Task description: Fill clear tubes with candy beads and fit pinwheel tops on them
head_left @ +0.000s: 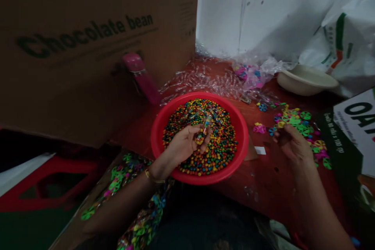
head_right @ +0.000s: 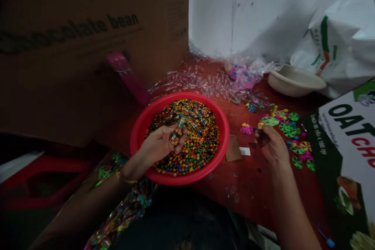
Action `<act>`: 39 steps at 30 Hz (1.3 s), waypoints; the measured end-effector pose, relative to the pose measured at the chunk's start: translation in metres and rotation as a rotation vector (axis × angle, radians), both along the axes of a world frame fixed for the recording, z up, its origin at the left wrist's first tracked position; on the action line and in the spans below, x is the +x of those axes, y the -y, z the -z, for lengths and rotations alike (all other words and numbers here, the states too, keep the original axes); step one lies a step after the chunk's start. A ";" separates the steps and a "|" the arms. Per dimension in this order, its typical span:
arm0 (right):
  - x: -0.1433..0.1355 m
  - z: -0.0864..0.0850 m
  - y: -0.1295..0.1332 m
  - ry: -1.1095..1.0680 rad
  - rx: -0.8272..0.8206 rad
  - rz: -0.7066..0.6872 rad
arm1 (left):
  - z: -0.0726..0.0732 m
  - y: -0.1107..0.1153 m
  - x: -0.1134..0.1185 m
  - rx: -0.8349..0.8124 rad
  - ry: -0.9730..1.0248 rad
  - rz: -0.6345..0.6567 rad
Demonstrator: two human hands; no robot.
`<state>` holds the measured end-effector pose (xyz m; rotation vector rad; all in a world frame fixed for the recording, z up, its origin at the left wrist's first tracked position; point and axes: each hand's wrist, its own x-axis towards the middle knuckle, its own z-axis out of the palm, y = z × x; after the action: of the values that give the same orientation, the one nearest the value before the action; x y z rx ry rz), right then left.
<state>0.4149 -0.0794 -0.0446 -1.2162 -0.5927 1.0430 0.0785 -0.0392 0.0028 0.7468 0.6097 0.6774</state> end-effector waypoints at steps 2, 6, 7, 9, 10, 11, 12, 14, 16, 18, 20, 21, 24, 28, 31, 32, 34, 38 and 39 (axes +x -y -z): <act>-0.039 -0.021 -0.006 -0.032 0.062 -0.086 | -0.002 0.000 -0.002 -0.028 0.049 0.053; -0.114 -0.047 -0.016 0.024 0.159 -0.268 | 0.000 0.002 -0.001 0.006 0.061 0.106; -0.129 -0.049 -0.018 0.055 0.178 -0.326 | 0.002 0.003 0.000 0.025 0.050 0.112; -0.151 -0.050 -0.022 0.118 0.226 -0.449 | 0.004 0.004 0.001 0.068 0.021 0.106; -0.158 -0.050 -0.023 0.143 0.252 -0.504 | 0.004 0.004 0.002 0.090 0.003 0.100; -0.162 -0.049 -0.025 0.162 0.275 -0.550 | 0.004 0.005 0.002 0.113 -0.013 0.099; -0.163 -0.049 -0.026 0.179 0.290 -0.592 | 0.003 0.006 0.002 0.134 -0.028 0.104; -0.159 -0.049 -0.028 0.224 0.292 -0.667 | 0.001 0.007 0.001 0.168 -0.063 0.123; -0.153 -0.052 -0.029 0.290 0.297 -0.709 | -0.002 0.009 0.001 0.192 -0.091 0.140; -0.148 -0.055 -0.030 0.362 0.331 -0.698 | -0.003 0.010 0.001 0.201 -0.111 0.134; -0.147 -0.059 -0.029 0.419 0.376 -0.662 | -0.002 0.011 0.001 0.198 -0.122 0.124; -0.147 -0.060 -0.028 0.447 0.394 -0.652 | -0.001 0.011 0.001 0.198 -0.130 0.120; -0.147 -0.061 -0.025 0.559 0.443 -0.660 | 0.006 0.010 0.000 0.202 -0.154 0.120; -0.146 -0.059 -0.021 0.711 0.520 -0.660 | 0.010 0.009 -0.003 0.204 -0.220 0.115; -0.148 -0.053 -0.018 0.742 0.523 -0.635 | 0.006 0.010 -0.004 0.444 -0.395 0.061; -0.150 -0.050 -0.017 0.725 0.503 -0.605 | 0.004 0.011 -0.004 0.592 -0.466 0.035; -0.157 -0.045 -0.015 0.671 0.439 -0.532 | 0.001 0.015 -0.002 0.913 -0.616 -0.043; -0.170 -0.041 -0.012 0.584 0.275 -0.447 | -0.001 0.026 0.006 1.170 -1.004 -0.252; -0.172 -0.042 -0.011 0.569 0.242 -0.432 | -0.002 0.027 0.006 1.150 -1.035 -0.281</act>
<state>0.2427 -0.0680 -0.0026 -1.1927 -1.4321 0.9336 0.0843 -0.0666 0.0052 2.1772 1.2916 0.8684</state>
